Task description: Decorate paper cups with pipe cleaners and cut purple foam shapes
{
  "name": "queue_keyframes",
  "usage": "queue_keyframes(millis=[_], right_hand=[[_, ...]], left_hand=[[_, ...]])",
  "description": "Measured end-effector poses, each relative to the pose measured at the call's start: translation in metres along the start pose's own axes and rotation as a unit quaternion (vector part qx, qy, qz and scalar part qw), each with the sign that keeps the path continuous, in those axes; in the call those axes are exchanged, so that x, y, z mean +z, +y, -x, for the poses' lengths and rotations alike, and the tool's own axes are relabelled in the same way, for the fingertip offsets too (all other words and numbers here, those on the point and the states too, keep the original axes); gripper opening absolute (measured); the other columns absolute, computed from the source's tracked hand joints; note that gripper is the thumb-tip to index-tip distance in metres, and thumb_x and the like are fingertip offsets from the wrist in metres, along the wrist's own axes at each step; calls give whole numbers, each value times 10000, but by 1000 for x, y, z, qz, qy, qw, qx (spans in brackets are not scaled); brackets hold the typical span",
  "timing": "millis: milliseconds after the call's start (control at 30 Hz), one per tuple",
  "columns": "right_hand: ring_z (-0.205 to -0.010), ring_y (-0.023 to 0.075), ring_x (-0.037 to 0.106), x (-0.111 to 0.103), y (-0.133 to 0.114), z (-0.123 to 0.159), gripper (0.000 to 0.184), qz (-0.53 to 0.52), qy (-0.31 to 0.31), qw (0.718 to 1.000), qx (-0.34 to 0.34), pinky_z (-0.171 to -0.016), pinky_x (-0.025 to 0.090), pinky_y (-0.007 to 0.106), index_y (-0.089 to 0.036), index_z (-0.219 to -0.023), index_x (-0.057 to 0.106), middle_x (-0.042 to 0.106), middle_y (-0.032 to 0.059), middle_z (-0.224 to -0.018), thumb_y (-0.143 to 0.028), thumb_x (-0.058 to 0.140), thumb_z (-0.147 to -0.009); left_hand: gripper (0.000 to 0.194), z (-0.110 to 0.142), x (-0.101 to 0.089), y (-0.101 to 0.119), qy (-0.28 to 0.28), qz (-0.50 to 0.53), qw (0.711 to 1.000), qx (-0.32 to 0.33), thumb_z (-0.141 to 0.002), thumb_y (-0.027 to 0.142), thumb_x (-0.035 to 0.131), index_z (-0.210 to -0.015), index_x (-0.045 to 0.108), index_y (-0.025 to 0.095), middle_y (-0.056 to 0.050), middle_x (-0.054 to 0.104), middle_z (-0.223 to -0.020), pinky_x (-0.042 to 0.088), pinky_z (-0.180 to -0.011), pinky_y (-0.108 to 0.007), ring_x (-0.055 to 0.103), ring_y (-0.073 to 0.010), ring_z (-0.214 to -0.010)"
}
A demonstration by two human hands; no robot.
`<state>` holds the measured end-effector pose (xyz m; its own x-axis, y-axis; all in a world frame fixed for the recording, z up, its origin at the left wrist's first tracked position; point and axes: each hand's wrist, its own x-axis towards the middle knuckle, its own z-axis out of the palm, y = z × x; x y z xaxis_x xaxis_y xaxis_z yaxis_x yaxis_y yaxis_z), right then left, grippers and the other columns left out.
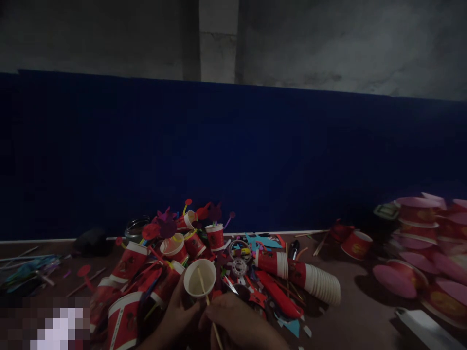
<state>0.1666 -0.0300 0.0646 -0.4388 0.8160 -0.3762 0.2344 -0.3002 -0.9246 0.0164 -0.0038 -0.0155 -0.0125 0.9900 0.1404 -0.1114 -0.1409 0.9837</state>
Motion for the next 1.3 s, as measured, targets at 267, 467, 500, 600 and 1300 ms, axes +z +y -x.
queue_keyframes(millis=[267, 467, 500, 600, 1300], right_hand=[[-339, 60, 381, 2, 1, 1, 260, -17, -3, 1000, 20, -367, 207, 183, -142, -676, 573, 460, -57, -388, -379, 470, -714], [-353, 46, 377, 2, 3, 1, 270, -24, 8, 1000, -4, -371, 211, 171, -128, -670, 583, 456, -63, -402, -378, 488, -701], [-350, 46, 379, 3, 2, 0, 270, -21, 6, 1000, -8, -371, 215, 169, -128, -668, 586, 460, -62, -400, -377, 487, -704], [-303, 49, 350, 5, -2, 1, 260, -35, -2, 999, 6, -344, 203, 172, -143, -661, 570, 450, -68, -355, -374, 460, -712], [-261, 44, 238, 23, 37, -36, 328, -53, 146, 986, -52, -344, 132, 208, -177, -528, 485, 324, -99, -285, -436, 505, -728]], left_hand=[[647, -1, -1, 0, 18, -23, 1000, 12, -576, 284, 680, -1182, 485, 169, -121, 592, -1184, 419, -947, -342, 521, -266, -1127], [641, -1, -1, 5, 2, -18, 1000, 7, -580, 276, 666, -1182, 483, 156, -131, 583, -1190, 415, -948, -341, 525, -268, -1118], [635, -1, -1, 5, 8, -21, 1000, 7, -573, 272, 672, -1171, 494, 152, -135, 583, -1189, 405, -957, -345, 516, -273, -1128], [641, -1, 1, 6, 21, -9, 1000, -9, -557, 287, 688, -1156, 511, 142, -148, 602, -1154, 408, -950, -364, 521, -291, -1117], [608, -6, -1, 0, 42, -25, 999, -1, -529, 215, 656, -1126, 550, 170, -99, 630, -1111, 409, -946, -358, 534, -276, -1094]])
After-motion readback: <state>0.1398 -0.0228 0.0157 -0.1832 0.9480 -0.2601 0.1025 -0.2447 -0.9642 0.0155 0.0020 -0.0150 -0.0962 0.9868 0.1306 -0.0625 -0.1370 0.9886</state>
